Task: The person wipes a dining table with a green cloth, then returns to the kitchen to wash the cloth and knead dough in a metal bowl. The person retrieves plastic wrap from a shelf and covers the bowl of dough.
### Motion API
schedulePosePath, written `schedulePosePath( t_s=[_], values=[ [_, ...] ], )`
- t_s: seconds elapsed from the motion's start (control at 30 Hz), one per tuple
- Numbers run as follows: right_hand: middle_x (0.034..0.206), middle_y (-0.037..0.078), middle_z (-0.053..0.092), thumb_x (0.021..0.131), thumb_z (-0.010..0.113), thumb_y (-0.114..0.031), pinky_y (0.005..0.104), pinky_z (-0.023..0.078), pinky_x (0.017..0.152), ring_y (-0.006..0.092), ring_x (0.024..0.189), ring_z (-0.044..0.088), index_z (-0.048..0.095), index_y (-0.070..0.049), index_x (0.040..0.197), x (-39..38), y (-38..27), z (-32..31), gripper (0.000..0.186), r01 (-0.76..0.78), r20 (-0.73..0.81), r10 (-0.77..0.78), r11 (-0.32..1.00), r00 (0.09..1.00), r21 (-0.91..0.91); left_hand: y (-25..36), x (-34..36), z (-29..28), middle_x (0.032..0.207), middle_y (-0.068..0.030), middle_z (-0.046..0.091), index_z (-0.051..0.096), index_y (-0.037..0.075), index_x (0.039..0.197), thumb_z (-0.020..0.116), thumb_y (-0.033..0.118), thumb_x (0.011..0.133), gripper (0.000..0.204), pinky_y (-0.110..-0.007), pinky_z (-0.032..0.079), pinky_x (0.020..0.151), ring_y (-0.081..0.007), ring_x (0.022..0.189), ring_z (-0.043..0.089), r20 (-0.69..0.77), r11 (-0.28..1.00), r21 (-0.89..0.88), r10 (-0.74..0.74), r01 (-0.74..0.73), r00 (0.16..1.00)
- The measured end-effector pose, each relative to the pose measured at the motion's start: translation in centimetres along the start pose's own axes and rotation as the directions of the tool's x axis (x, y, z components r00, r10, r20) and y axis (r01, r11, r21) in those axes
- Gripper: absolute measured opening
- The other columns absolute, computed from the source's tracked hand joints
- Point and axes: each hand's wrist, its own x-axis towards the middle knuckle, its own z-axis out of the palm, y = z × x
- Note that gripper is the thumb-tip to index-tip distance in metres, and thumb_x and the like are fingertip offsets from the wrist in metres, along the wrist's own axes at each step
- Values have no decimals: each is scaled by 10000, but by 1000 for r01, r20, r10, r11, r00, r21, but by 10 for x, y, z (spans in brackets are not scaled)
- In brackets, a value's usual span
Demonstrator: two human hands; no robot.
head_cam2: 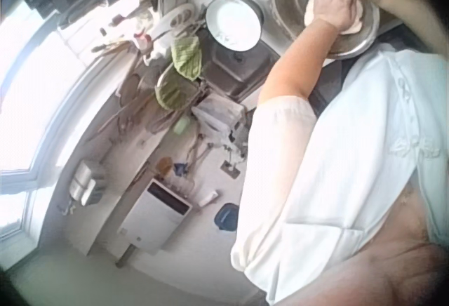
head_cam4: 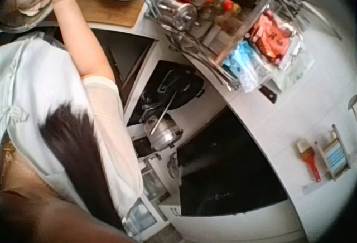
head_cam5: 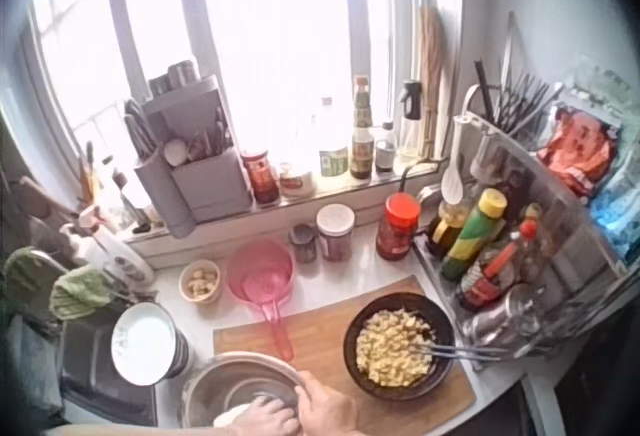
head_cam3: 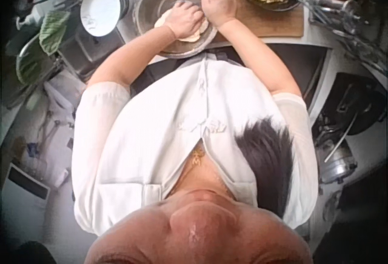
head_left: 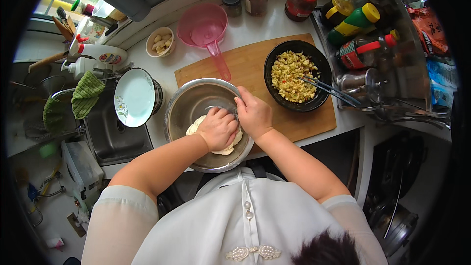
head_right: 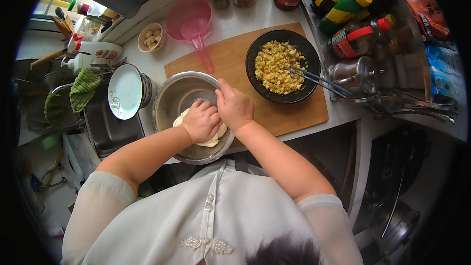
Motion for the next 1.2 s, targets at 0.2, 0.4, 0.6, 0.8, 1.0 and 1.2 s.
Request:
schedulePosePath(
  t_s=[0.2,0.4,0.6,0.8,1.0,1.2],
  values=[
    [766,140,658,880,573,-252,449,492,602,344,702,640,611,-146,1137,3,-1,-1,281,33,26,-30,995,999,-92,-22,34,19,843,-109,673,659,66,791,548,280,804,242,-438,433,828,-301,892,588,144,977,-34,-204,211,968],
    [737,139,657,881,559,-271,469,494,609,351,696,641,593,-163,1124,7,2,0,267,99,42,-95,988,995,-120,-33,33,20,924,-155,692,716,67,867,443,320,859,372,-446,459,860,-347,914,623,322,874,-223,-351,431,879],
    [725,133,658,884,552,-276,476,495,599,353,687,645,591,-172,1079,12,0,-5,225,120,84,-110,985,990,-124,22,51,-43,1084,-126,679,710,91,1045,443,308,895,375,-493,452,909,-287,1064,626,755,790,267,-528,552,389],
    [727,132,660,885,553,-272,481,495,597,353,695,649,590,-176,1078,14,-2,-10,219,120,132,-101,982,986,-148,19,-23,-80,1116,-57,617,670,125,1067,499,355,860,354,-474,392,937,-244,1081,529,662,952,161,-299,259,687],
    [710,128,653,881,562,-268,469,487,581,345,674,641,606,-182,1087,12,0,-2,227,100,81,-95,993,992,-60,12,-50,-42,1006,-30,615,669,126,979,615,252,727,288,-454,401,900,-233,1010,535,248,984,111,-161,137,955],
    [702,118,646,866,585,-254,449,477,557,331,659,634,620,-189,1089,5,-2,1,235,58,44,-56,998,997,-40,2,-27,-7,705,-14,531,610,132,649,616,230,693,108,-371,417,695,-220,721,517,-10,996,27,-82,83,997]
  ],
)
